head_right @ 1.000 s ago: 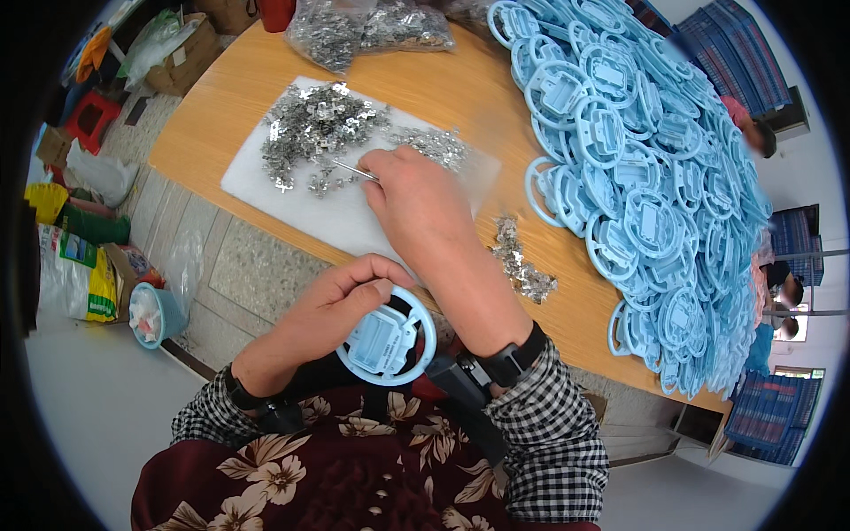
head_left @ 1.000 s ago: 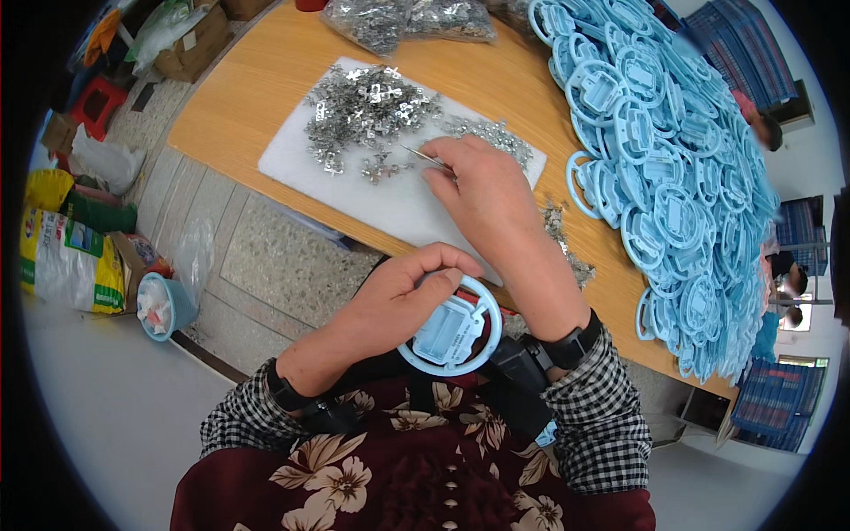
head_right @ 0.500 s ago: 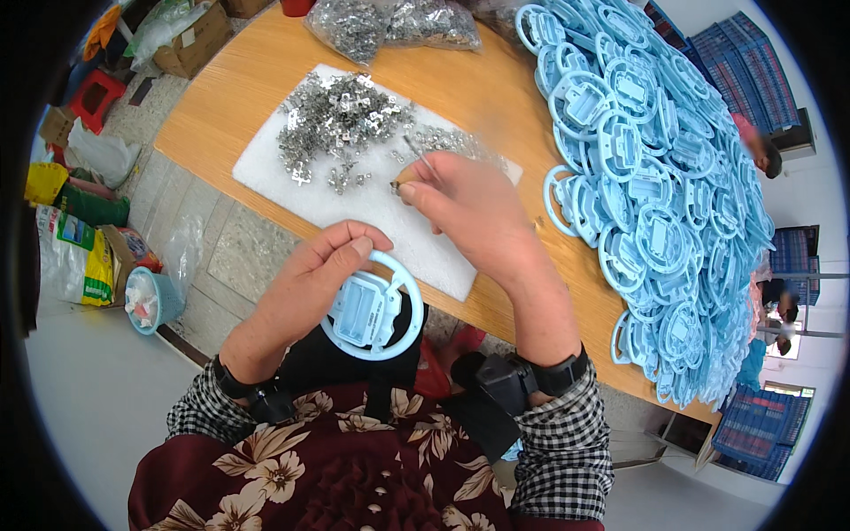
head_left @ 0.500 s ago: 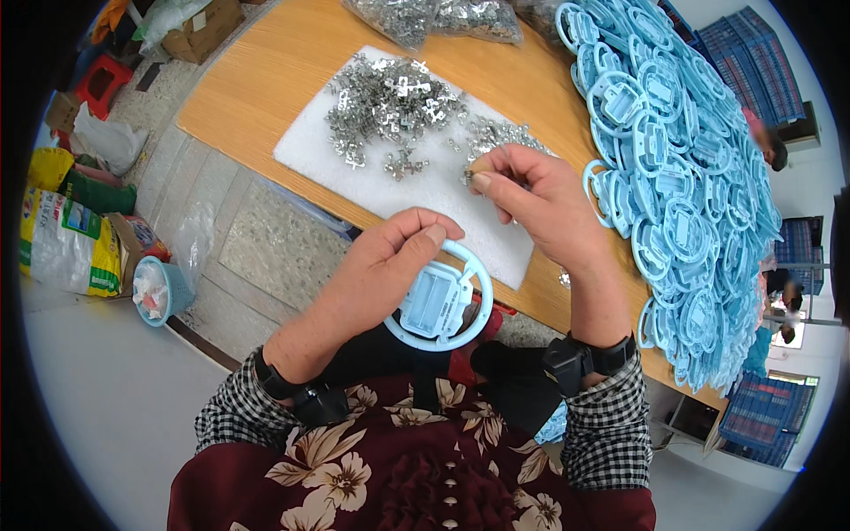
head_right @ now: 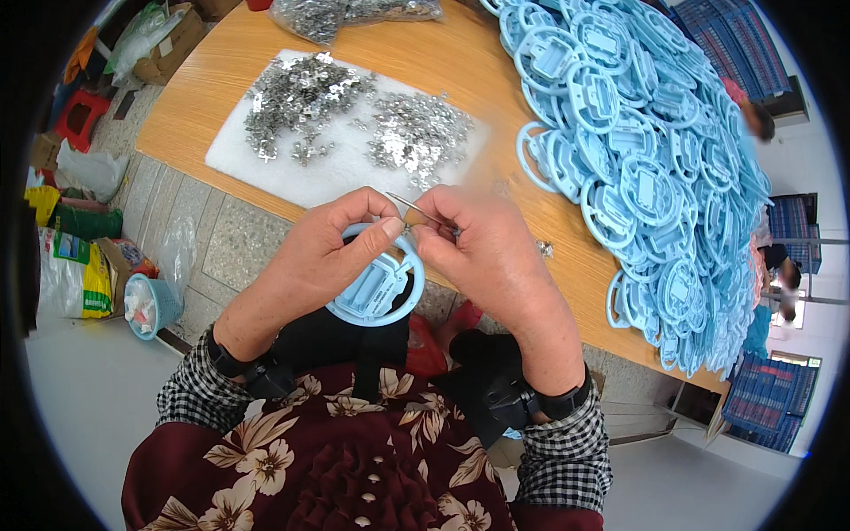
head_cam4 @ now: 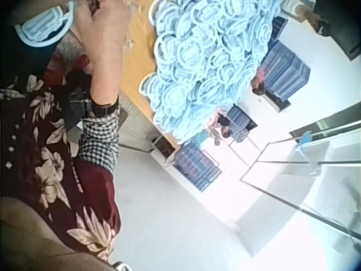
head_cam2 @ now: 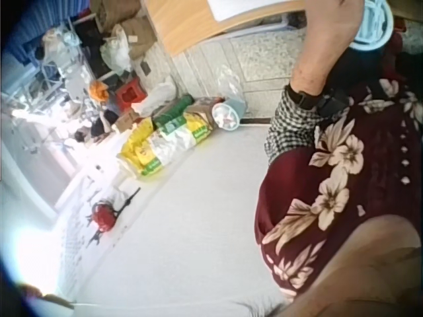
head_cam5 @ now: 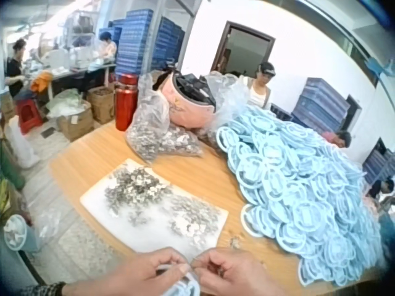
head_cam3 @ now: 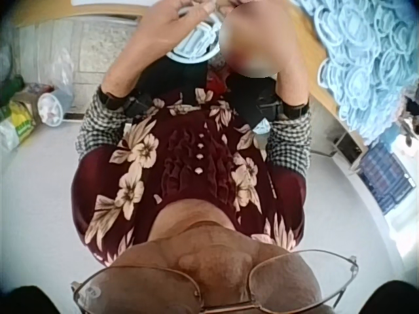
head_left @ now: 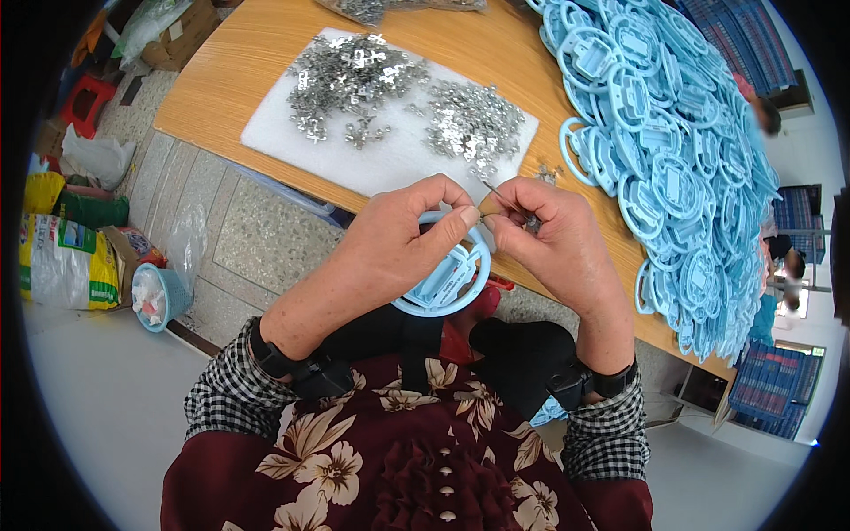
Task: Assembling blue plastic rings with silver wire/fasteners in a workshop environment.
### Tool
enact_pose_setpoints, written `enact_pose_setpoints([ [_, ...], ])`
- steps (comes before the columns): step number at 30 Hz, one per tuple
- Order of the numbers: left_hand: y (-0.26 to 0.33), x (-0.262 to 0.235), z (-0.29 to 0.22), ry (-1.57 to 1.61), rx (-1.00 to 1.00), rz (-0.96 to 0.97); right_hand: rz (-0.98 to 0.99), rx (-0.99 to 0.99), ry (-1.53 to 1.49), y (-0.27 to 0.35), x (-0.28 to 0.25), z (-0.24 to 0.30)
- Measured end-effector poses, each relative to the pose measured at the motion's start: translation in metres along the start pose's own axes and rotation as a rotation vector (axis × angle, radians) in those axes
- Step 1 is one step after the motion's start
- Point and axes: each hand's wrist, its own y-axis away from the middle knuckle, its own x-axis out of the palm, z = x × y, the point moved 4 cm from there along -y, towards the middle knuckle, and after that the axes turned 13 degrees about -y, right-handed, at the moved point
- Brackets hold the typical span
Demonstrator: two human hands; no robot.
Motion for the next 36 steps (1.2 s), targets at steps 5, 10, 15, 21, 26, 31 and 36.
enact_pose_setpoints([
  [5,0.0,0.014,-0.005,-0.019,0.026,0.012,-0.004,0.061,-0.18,0.015,-0.012,-0.008],
  [10,0.001,0.025,-0.012,-0.041,0.072,0.075,0.01,0.065,-0.45,0.025,-0.024,-0.035],
  [15,0.001,0.036,-0.017,-0.118,0.117,0.175,0.153,0.117,-0.358,0.027,-0.034,-0.024],
  [21,0.002,0.041,-0.016,-0.014,0.048,0.176,-0.002,0.104,-0.303,0.028,-0.035,-0.015],
  [26,-0.002,0.047,-0.002,0.127,-0.001,0.12,-0.23,0.193,-0.526,0.054,-0.018,-0.039],
  [31,-0.004,0.051,-0.008,0.118,-0.035,0.203,-0.281,0.203,-0.842,0.056,-0.001,-0.05],
  [36,-0.004,0.049,-0.006,0.149,-0.022,0.137,-0.276,0.223,-0.895,0.059,-0.016,-0.055],
])
